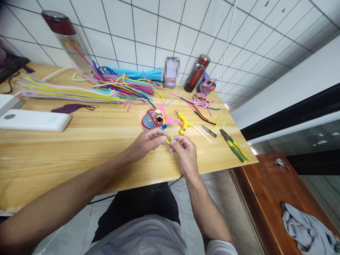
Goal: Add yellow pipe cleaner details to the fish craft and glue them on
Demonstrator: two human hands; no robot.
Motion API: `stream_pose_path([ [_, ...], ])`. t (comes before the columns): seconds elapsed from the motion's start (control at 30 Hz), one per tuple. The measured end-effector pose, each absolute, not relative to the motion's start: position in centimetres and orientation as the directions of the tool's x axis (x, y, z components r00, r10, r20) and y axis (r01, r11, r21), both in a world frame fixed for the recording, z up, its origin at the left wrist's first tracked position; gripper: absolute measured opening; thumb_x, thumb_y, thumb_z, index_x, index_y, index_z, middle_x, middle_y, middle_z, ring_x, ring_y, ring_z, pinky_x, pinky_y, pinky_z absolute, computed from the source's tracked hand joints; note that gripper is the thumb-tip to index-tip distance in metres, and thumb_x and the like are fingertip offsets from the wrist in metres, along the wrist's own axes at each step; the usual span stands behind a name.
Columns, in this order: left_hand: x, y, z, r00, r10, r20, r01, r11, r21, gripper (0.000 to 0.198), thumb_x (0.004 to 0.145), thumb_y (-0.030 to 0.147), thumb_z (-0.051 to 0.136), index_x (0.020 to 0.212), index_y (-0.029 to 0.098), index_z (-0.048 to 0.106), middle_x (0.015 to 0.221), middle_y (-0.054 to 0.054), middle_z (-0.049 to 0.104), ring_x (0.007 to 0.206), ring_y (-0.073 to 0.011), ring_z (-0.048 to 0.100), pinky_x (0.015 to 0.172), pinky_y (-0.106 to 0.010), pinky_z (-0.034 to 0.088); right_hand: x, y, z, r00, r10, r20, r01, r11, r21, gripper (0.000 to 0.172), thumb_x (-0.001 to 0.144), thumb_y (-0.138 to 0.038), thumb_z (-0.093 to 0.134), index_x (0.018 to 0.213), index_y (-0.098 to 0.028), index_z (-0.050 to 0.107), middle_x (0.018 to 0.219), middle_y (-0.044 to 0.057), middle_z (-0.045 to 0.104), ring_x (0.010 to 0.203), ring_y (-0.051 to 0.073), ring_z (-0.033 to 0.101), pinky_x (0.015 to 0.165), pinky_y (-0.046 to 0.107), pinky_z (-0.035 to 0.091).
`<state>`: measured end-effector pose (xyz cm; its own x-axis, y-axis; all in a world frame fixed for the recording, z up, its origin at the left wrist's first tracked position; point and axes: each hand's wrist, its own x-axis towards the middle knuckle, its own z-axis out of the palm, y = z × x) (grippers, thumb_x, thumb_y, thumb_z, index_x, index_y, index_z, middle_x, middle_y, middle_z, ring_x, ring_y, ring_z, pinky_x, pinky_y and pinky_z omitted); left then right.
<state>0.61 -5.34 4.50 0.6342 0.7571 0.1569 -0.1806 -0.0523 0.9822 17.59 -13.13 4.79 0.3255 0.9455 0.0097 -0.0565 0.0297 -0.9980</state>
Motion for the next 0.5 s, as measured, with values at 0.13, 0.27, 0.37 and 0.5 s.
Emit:
stream_pose_path([
  [0.13,0.68,-5.38,4.6,0.651,0.744,0.153,-0.164,-0.059,0.985,0.029,0.091,0.045,0.072,0.083,0.018,0.065,0.07,0.003,0.059,0.064,-0.0103,0.05,0.062,-0.024,0.042,17.33,-13.1,4.64,0.339,0.941,0.0,-0.079,0.029,-0.996,0.025,0.078,-0.043,0.088,0.087,-0.024,0.073,0.066,-0.003,0.069,0.057,0.014,0.061,0.056,0.027,0.051],
  [0.27,0.6,-5.37,4.65,0.656,0.734,0.175,-0.16,-0.092,0.983,0.028,0.093,0.042,0.071,0.079,0.018,0.064,0.066,0.005,0.054,0.064,-0.0105,0.05,0.064,-0.025,0.043,17.18,-13.01,4.56,0.325,0.946,-0.003,-0.076,0.023,-0.997,0.025,0.078,-0.042,0.087,0.086,-0.024,0.072,0.065,-0.004,0.068,0.057,0.014,0.061,0.057,0.027,0.051],
  [0.37,0.59,-5.4,4.59,0.658,0.728,0.191,-0.172,-0.101,0.98,0.027,0.094,0.04,0.07,0.079,0.018,0.064,0.066,0.005,0.054,0.063,-0.0101,0.051,0.065,-0.025,0.043,17.12,-12.98,4.5,0.337,0.942,0.017,-0.063,0.04,-0.997,0.025,0.079,-0.041,0.087,0.088,-0.024,0.072,0.066,-0.004,0.069,0.057,0.013,0.061,0.057,0.026,0.051],
  [0.5,0.85,-5.45,4.33,0.644,0.741,0.192,-0.24,-0.042,0.97,0.025,0.092,0.04,0.075,0.088,0.018,0.065,0.073,0.003,0.064,0.064,-0.0096,0.056,0.065,-0.024,0.046,16.92,-12.99,4.32,0.346,0.936,0.061,-0.039,0.08,-0.996,0.021,0.08,-0.039,0.086,0.087,-0.023,0.074,0.066,-0.004,0.069,0.057,0.013,0.061,0.057,0.026,0.051],
])
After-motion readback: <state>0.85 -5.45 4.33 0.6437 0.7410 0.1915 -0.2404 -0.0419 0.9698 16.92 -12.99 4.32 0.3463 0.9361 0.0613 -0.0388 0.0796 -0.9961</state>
